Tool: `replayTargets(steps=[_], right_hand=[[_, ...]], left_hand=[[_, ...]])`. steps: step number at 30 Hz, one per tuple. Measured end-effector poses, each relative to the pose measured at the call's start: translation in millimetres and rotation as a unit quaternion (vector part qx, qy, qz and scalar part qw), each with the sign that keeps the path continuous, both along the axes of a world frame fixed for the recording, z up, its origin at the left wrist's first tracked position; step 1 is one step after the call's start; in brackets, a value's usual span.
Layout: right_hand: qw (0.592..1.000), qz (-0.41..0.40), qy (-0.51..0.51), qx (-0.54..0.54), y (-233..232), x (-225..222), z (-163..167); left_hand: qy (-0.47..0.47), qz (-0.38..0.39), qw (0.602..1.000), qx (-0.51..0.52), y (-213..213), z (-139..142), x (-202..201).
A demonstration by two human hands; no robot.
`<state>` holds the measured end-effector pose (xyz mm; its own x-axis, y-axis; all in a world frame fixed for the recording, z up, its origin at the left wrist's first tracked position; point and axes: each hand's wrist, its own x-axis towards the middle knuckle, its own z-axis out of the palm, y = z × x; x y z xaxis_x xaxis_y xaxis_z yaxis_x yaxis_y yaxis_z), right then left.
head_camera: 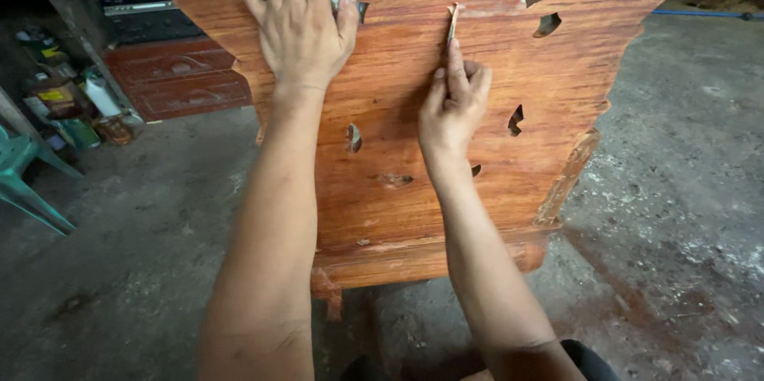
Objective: The person carries cans of wood filler across the workshop, then sits on the floor and uses a small spatula to apply filler to damaged spots on a carved wooden furniture piece, working across the back panel, edges, and legs.
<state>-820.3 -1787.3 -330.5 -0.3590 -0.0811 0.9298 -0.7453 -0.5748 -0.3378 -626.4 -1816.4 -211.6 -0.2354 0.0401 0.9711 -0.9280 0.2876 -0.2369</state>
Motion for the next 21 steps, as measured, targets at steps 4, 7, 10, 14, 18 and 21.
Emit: replayTargets(steps=[4, 7, 10, 14, 18, 21], right_hand=[[0.999, 0.023, -0.010, 0.026, 9.5, 12.0, 10.4], [0.999, 0.002, 0.036, 0.013, 12.5, 20.0, 12.6], [0.998, -0.029, 0.054, 0.013, 13.7, 29.2, 12.2], [0.996, -0.011, 0.081, 0.042, 23.5, 23.3, 14.6], [0.998, 0.001, -0.001, 0.060, 33.1, -6.0, 22.2], [0.999, -0.046, 0.000, -0.007, 25.2, -8.9, 21.4]], left_hand=[[0.002, -0.015, 1.000, 0.018, 0.8, 0.1, -0.1], [0.005, -0.026, 0.999, 0.025, 1.5, 0.4, 0.0], [0.004, -0.013, 0.999, -0.033, 1.5, 0.6, -0.4], [0.006, -0.011, 0.999, 0.033, 1.0, -0.1, -0.4], [0.001, -0.011, 1.000, 0.013, 1.1, 0.1, 0.3], [0.002, -0.007, 0.999, -0.034, 1.6, 1.7, -0.7]])
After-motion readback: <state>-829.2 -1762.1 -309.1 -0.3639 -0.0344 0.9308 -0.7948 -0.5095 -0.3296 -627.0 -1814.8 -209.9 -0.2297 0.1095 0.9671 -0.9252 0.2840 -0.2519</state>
